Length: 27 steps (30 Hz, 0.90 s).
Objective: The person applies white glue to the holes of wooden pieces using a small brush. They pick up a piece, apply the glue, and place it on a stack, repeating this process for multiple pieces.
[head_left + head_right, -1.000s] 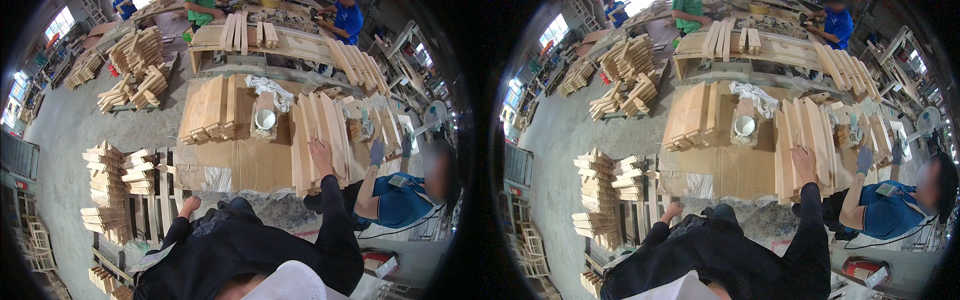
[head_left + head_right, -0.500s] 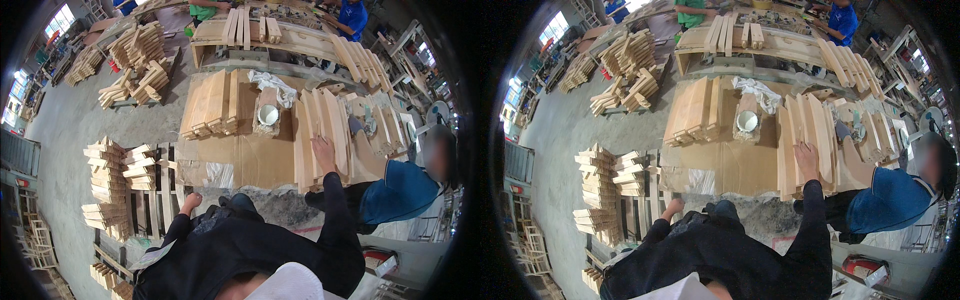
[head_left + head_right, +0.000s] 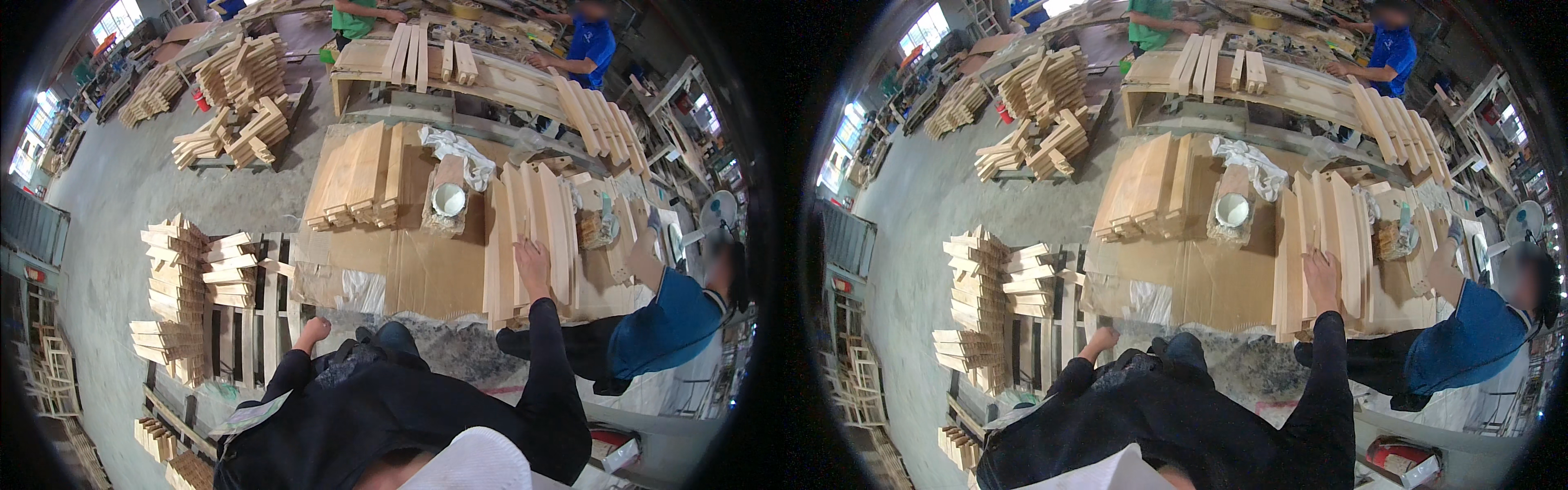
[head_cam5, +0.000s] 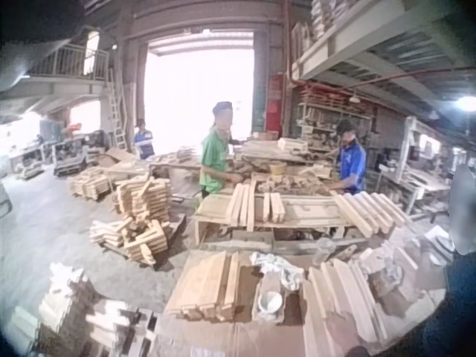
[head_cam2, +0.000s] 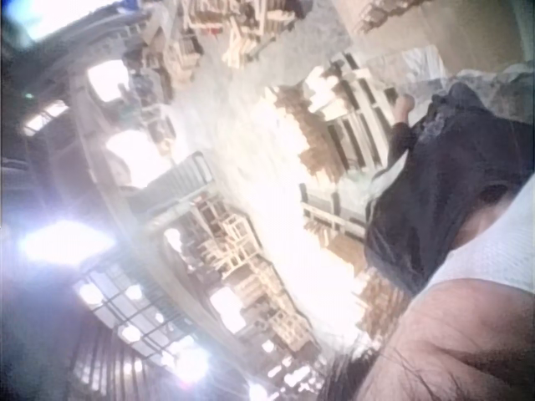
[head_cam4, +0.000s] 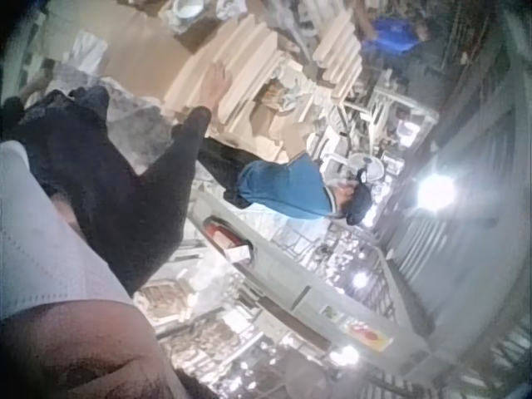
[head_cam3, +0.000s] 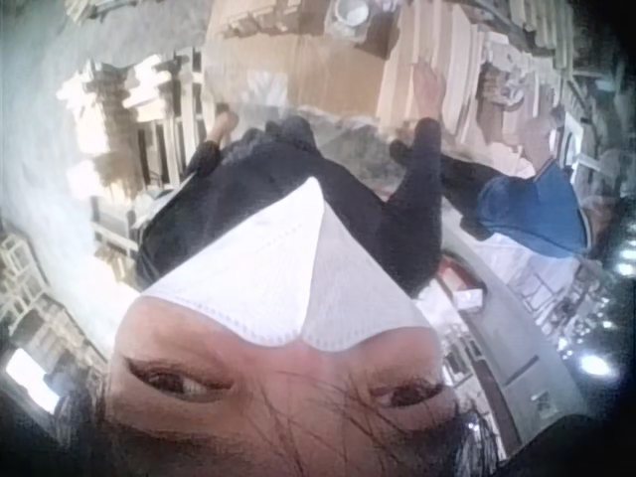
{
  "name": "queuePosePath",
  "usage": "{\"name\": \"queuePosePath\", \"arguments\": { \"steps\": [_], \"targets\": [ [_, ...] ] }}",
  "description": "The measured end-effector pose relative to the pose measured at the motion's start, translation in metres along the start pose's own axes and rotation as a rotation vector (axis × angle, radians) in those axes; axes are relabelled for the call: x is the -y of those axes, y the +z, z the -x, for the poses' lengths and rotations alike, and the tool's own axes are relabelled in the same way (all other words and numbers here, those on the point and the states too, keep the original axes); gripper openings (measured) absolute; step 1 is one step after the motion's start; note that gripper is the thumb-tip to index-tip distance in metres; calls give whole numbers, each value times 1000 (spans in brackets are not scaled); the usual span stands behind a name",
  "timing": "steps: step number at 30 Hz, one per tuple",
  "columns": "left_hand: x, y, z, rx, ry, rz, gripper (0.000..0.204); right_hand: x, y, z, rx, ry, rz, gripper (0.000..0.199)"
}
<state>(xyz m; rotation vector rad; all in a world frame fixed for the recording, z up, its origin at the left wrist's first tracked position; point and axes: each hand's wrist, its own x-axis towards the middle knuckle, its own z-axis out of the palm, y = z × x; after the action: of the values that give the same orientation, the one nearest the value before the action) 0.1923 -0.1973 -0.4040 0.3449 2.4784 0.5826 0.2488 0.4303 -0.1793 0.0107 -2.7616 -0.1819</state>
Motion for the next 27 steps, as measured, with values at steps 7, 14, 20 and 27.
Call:
{"name": "queuePosePath", "arguments": {
  "steps": [7, 14, 20, 27],
  "targets": [
    [-16, -12, 5, 0, -19, 18, 32, -3, 1, 0, -21, -8, 13, 17],
    [-20, -17, 12, -35, 35, 11, 31, 8, -9, -5, -16, 8, 23, 15],
    [-32, -22, 12, 1, -39, -22, 30, 1, -6, 1, -15, -20, 68, 15],
    [-48, -36, 31, -4, -75, 13, 29, 3, -10, -1, -13, 21, -12, 15]
  ]
}}
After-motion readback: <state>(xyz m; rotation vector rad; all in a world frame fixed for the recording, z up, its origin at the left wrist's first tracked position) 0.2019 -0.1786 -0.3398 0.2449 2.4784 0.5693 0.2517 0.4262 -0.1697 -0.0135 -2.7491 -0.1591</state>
